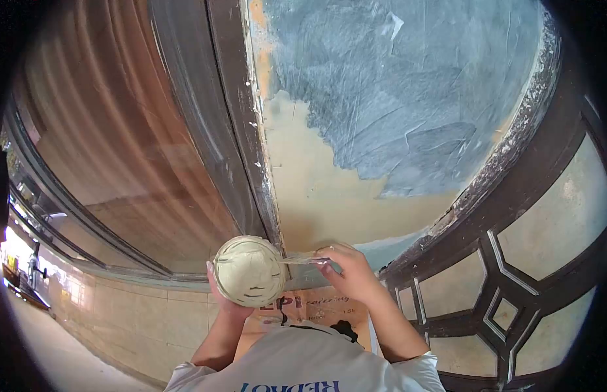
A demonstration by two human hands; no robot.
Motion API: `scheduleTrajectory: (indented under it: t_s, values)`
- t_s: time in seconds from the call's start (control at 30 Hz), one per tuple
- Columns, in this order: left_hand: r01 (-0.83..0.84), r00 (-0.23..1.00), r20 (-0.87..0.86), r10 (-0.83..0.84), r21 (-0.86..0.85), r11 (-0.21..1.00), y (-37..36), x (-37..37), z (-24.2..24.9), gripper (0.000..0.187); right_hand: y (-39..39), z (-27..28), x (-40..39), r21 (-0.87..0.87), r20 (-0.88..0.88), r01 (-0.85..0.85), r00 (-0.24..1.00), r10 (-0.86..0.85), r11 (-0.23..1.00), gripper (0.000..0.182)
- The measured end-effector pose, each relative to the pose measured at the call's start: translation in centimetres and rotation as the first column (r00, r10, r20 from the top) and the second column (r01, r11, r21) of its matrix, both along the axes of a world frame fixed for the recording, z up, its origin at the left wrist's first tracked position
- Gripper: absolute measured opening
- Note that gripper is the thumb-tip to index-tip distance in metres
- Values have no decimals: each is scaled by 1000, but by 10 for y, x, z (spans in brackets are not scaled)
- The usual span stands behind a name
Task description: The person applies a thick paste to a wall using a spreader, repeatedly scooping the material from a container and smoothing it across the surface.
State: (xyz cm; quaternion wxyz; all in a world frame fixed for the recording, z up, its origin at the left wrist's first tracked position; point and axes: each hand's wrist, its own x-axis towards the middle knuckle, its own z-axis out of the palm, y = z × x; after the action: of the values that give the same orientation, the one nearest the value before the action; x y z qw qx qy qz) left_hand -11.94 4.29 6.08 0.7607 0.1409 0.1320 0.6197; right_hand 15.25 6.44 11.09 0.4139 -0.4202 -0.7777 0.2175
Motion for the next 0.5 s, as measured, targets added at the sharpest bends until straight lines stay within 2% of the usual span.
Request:
scheduleTrajectory:
  t_s: [0.03, 0.1, 0.17, 0.3, 0.37, 0.5]
  values:
    - [22, 1000, -4, -22, 18, 1000, 2, 2, 0, 82, -1, 5, 1, 30, 54, -23, 998, 21, 999, 22]
    - [24, 999, 32, -23, -52, 998, 3, 7, 0, 87, -2, 13, 6, 57, 111, -49, 993, 43, 997, 26]
    - [90, 991, 84, -100, 109, 990, 2, 14, 3, 83, -3, 19, 10, 88, 185, -81, 981, 63, 993, 30]
    - [86, 990, 102, -94, 88, 992, -2, 35, 2, 84, -5, 22, 21, 135, 214, -57, 976, 27, 989, 30]
    - [33, 999, -22, -34, -53, 998, -5, 47, 4, 85, -5, 24, 27, 164, 239, -63, 971, 23, 984, 30]
    - [13, 995, -102, -17, -37, 999, -10, 68, 2, 88, -2, 17, 38, 299, 222, -84, 975, 17, 950, 31]
